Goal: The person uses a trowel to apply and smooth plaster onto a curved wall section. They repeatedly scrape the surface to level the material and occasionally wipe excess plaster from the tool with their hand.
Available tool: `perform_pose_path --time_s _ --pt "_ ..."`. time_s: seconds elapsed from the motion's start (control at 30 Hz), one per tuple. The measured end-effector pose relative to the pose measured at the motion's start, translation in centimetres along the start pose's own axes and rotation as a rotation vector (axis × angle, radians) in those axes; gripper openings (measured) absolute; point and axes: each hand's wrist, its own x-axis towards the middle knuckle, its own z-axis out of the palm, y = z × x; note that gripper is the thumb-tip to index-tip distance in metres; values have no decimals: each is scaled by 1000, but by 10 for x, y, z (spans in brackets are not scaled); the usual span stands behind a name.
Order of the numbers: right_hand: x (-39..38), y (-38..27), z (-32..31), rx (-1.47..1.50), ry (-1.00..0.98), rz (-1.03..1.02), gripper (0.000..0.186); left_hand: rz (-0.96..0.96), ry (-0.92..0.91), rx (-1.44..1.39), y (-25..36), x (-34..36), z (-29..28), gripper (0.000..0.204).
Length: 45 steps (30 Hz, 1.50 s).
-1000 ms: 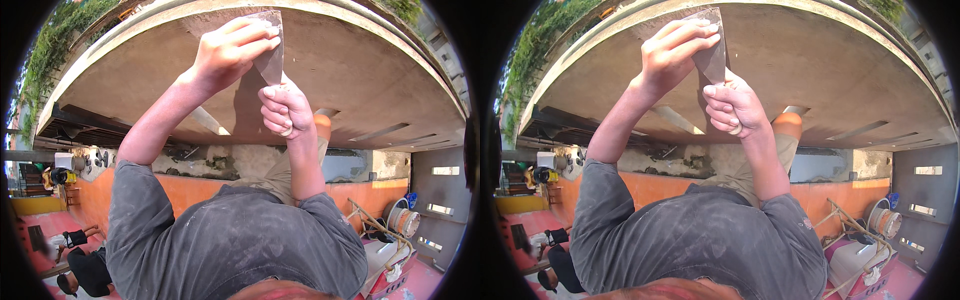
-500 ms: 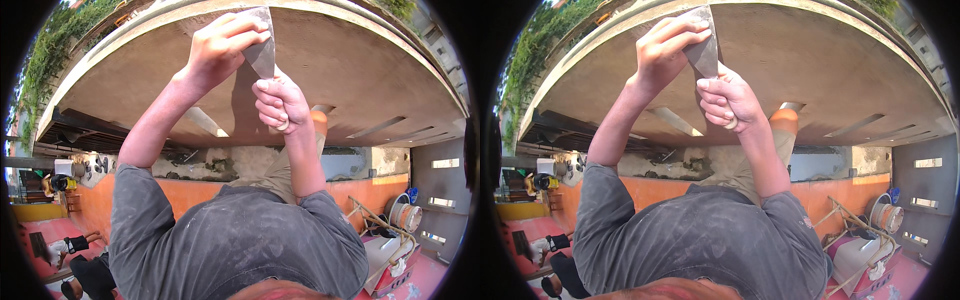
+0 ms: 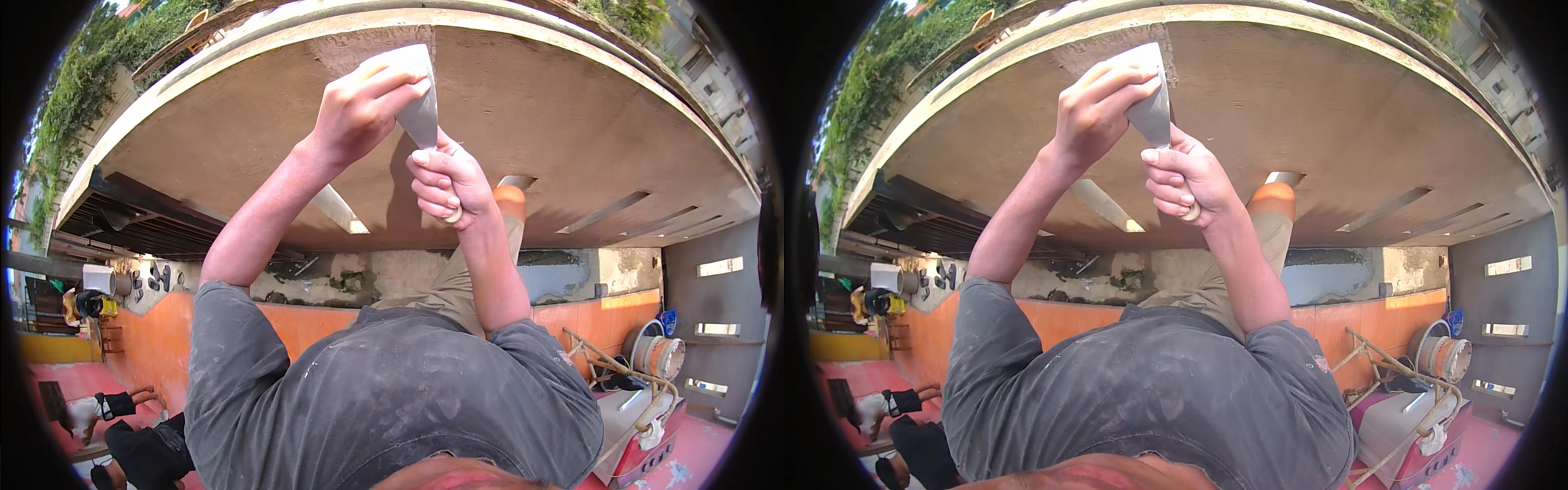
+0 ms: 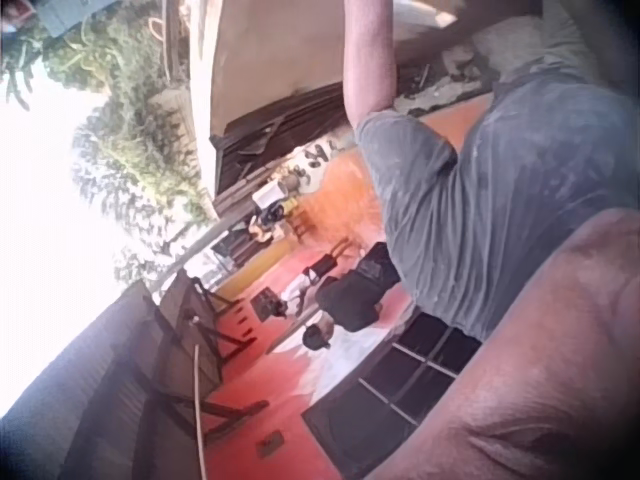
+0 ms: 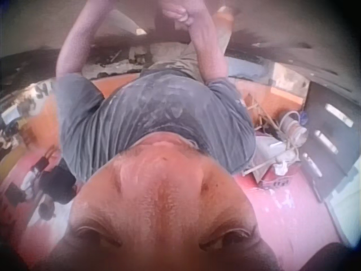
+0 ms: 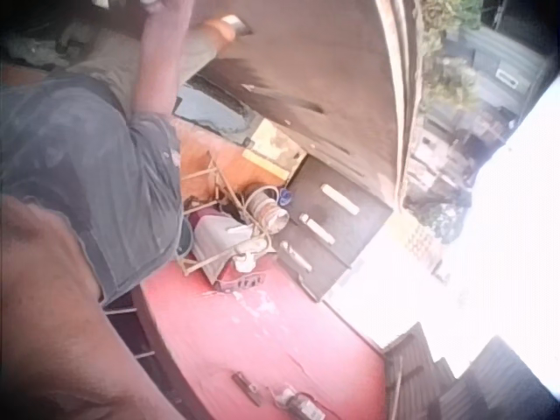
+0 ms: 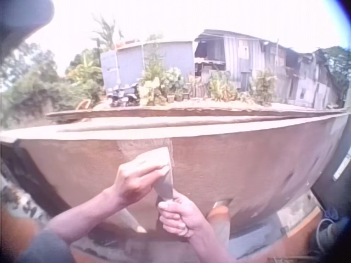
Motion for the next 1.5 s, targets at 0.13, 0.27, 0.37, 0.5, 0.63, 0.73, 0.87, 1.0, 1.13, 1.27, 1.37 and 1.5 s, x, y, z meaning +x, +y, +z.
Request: perform_pose_path --time_s 0.13,0.27,0.37,0.5,0.63,0.73,0.87,1.0,1.13,1.27,1.37,1.5 --pt "12 -7 -2 -23 -22 -20 24 -21 57 -35 -10 2 5 31" --pt "21 -21 -3 -4 -64 -78 19 -63 25 -13 -13 17 15 31" --pt "5 -8 -6 14 -11 -67 19 -41 -1 -40 -4 6 18 31" --pt "10 -3 -10 2 10 -66 19 -18 -57 -35 -9 1 15 25" --pt "8 -2 -4 -31 57 -80 16 12 -52 -50 -14 3 16 26" --pt "14 -8 3 -137 38 -114 14 52 -6 -44 -24 7 16 30" --pt "18 -33 19 -247 -3 -153 21 -14 154 -28 -15 29 10 34" --pt "-15 -24 9 -204 35 -137 26 13 -19 -30 32 6 -3 31" --pt "-60 16 -32 -256 232 -35 37 -234 -225 -145 61 -79 -2 26" --pt "-89 47 -62 -223 363 -65 36 -822 -446 -499 89 -155 20 19" --pt "-93 57 -59 -291 385 -84 29 -1038 -399 -916 111 -160 32 23" --pt "-84 57 -59 -167 266 -46 29 -1171 -112 -1468 127 -125 42 39"
